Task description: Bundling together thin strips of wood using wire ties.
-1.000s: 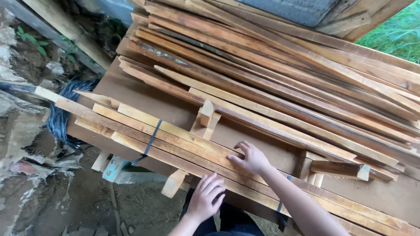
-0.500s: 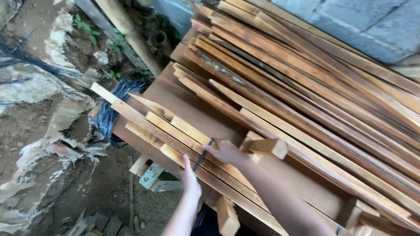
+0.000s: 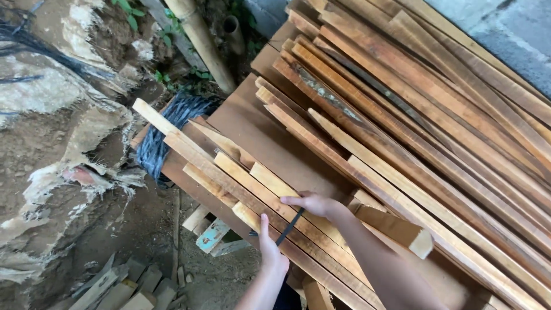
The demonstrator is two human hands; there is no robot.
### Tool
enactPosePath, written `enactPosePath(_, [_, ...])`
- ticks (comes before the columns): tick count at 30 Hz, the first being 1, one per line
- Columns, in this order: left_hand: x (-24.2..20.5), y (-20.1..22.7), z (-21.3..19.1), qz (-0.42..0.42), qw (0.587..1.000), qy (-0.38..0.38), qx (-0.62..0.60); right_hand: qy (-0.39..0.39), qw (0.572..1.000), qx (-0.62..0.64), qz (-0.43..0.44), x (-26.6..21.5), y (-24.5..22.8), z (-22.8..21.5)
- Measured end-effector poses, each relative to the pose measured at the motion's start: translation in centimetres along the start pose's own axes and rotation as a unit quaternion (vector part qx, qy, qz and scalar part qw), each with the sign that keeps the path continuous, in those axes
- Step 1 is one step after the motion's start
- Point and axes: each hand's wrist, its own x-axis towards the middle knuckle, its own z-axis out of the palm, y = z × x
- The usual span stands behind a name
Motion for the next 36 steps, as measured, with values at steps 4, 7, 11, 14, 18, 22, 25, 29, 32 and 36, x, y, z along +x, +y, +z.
enactPosePath(4, [0.1, 0.1, 0.2, -0.008, 1.0, 0.004, 0.008, -0.017, 1.0, -0.025, 0.006, 0.5, 0.5, 0.0])
enactPosePath(7, [0.7, 0.0, 0.0, 0.0, 1.0, 0.016, 0.002, 0.002, 1.0, -0.009, -0.011, 1.6, 1.0, 0.4])
enactPosePath(11, [1.0, -0.7, -0.5, 0.041, 0.999, 0.02, -0.004, 0.045, 0.998, -0.009, -0.05, 3.1, 2.2, 1.1])
enactPosePath(14, [1.0, -0.8, -0.9, 0.045, 0.998, 0.04, 0.025, 0.102, 0.989, 0.01, -0.106, 1.9, 1.8, 1.2])
enactPosePath(18, [2.5, -1.3, -3.2, 0.033, 0.988, 0.02, 0.149, 0.25, 0.941, 0.007, -0.229, 1.7, 4.9, 3.0])
enactPosePath(22, [3.1, -2.4, -8.1, 0.117, 0.953, -0.021, 0.278, 0.348, 0.881, -0.104, -0.302, -1.9, 11.6, 4.8])
enactPosePath(25, [3.4, -4.8, -14.6, 0.146, 0.959, -0.039, 0.241, 0.377, 0.861, -0.098, -0.328, -7.4, 17.7, 5.4])
enactPosePath(29, [15.9, -13.0, -31.1, -0.012, 0.977, -0.137, 0.164, 0.353, 0.912, -0.06, -0.201, -12.0, 28.2, 5.2])
enactPosePath(32, [6.7, -16.1, -27.2, -0.165, 0.911, -0.138, 0.352, 0.292, 0.953, -0.047, -0.069, -13.8, 34.5, 4.2])
enactPosePath(36, [0.1, -23.2, -19.6, -0.187, 0.861, -0.233, 0.412, 0.216, 0.976, -0.024, 0.029, -14.1, 38.1, 2.5])
